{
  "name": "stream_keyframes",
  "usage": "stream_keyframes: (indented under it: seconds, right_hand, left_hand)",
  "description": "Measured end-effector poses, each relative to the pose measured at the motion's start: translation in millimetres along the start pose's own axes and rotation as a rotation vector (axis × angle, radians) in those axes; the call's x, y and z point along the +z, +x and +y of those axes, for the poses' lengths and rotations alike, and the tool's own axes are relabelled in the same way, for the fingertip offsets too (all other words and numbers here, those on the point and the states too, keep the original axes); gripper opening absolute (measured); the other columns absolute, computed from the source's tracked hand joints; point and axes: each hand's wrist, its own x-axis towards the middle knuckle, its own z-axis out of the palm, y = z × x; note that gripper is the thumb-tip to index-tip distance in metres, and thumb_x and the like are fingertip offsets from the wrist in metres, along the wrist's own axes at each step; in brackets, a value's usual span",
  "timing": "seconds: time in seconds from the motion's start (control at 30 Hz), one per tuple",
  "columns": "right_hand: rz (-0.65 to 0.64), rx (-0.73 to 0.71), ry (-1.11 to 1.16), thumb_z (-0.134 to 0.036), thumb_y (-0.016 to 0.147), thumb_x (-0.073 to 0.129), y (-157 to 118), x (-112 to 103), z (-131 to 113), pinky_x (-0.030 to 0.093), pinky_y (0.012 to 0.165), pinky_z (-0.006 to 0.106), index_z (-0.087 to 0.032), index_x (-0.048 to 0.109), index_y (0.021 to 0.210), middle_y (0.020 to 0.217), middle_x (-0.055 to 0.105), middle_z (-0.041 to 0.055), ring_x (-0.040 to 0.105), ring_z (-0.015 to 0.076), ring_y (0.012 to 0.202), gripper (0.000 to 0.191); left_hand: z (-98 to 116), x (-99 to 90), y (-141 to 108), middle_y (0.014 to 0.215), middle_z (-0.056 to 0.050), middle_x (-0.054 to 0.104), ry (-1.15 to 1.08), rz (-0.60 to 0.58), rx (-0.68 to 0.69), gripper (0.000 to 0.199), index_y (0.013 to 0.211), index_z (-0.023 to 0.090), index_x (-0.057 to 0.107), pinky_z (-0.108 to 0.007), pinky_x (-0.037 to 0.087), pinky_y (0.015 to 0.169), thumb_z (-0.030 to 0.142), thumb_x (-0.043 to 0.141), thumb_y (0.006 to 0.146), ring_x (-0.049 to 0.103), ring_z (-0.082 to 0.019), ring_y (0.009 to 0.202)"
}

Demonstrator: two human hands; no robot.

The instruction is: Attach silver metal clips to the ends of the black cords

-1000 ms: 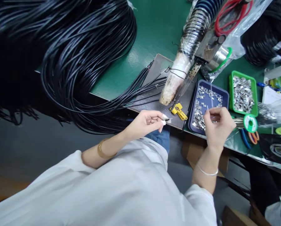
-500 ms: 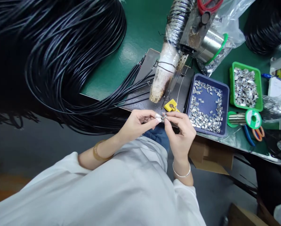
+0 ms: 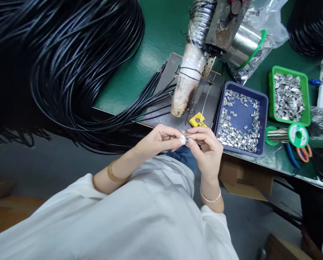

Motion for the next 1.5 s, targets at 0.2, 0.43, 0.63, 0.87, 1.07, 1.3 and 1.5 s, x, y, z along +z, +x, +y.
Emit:
stream_keyframes:
  seconds: [0.2, 0.43, 0.63, 0.87, 1.07, 1.3, 1.5]
  right_hand:
    - [0.114, -0.059, -0.101, -0.017, 0.091, 0.065, 2.4, -1.2, -4.6, 0.065, 0.081, 0.037, -0.020, 0.071, 0.093, 0.099, 0.069, 0.0044, 0.072, 0.0174, 0.092, 0.007]
    - [0.224, -0.467, -0.486, -0.005, 0.081, 0.073, -7.2, 10.7, -15.8, 0.062, 0.077, 0.031, -0.020, 0.068, 0.094, 0.098, 0.076, 0.0040, 0.073, 0.0166, 0.087, 0.020]
    - [0.209, -0.344, -0.400, -0.010, 0.087, 0.066, -3.1, 12.8, -5.6, 0.063, 0.076, 0.034, -0.021, 0.065, 0.095, 0.097, 0.075, 0.0030, 0.074, 0.0175, 0.090, 0.014]
    - [0.167, -0.446, -0.504, -0.006, 0.080, 0.073, 3.6, 9.0, -3.9, 0.062, 0.081, 0.032, -0.021, 0.065, 0.089, 0.099, 0.077, 0.0019, 0.075, 0.0162, 0.089, 0.020]
    - [0.158, -0.538, -0.610, -0.004, 0.078, 0.074, 5.7, 6.9, -0.5, 0.062, 0.080, 0.027, -0.021, 0.063, 0.091, 0.103, 0.077, 0.0027, 0.075, 0.0154, 0.090, 0.024]
    - [0.179, -0.492, -0.570, -0.008, 0.081, 0.072, 9.7, 9.8, -0.6, 0.065, 0.081, 0.033, -0.022, 0.063, 0.094, 0.108, 0.074, 0.0034, 0.074, 0.0176, 0.093, 0.021]
    - [0.178, -0.463, -0.581, -0.006, 0.080, 0.073, 11.3, 11.6, -8.8, 0.066, 0.083, 0.033, -0.022, 0.067, 0.094, 0.108, 0.074, 0.0027, 0.074, 0.0181, 0.094, 0.023]
  left_hand:
    - [0.4, -0.8, 0.7, 0.080, -0.006, 0.076, 0.045, 0.141, 0.027, 0.009, 0.081, 0.011, 0.080, -0.020, 0.052, 0.072, 0.019, 0.079, 0.075, 0.064, -0.011, 0.072]
    - [1.6, 2.8, 4.1, 0.065, 0.002, 0.066, 0.039, 0.246, 0.097, 0.008, 0.072, 0.011, 0.071, -0.017, 0.044, 0.061, 0.015, 0.079, 0.071, 0.055, -0.005, 0.059]
    - [4.0, 3.6, 6.3, 0.066, 0.002, 0.066, 0.063, 0.275, 0.125, 0.006, 0.072, 0.011, 0.070, -0.017, 0.046, 0.064, 0.014, 0.074, 0.073, 0.055, -0.005, 0.060]
    - [4.2, 3.4, 9.0, 0.074, -0.002, 0.072, 0.109, 0.299, 0.158, 0.005, 0.074, 0.012, 0.074, -0.019, 0.050, 0.069, 0.016, 0.073, 0.075, 0.062, -0.008, 0.069]
    - [3.9, 6.2, 13.6, 0.072, -0.002, 0.071, 0.116, 0.358, 0.132, 0.007, 0.073, 0.011, 0.073, -0.019, 0.049, 0.064, 0.017, 0.074, 0.070, 0.060, -0.009, 0.065]
    - [7.0, 8.9, 15.7, 0.070, -0.002, 0.071, 0.118, 0.404, 0.119, 0.006, 0.072, 0.011, 0.072, -0.020, 0.053, 0.065, 0.017, 0.072, 0.070, 0.063, -0.010, 0.065]
    - [9.1, 10.3, 14.0, 0.071, -0.002, 0.072, 0.114, 0.411, 0.122, 0.007, 0.072, 0.011, 0.072, -0.020, 0.053, 0.065, 0.018, 0.073, 0.070, 0.063, -0.010, 0.066]
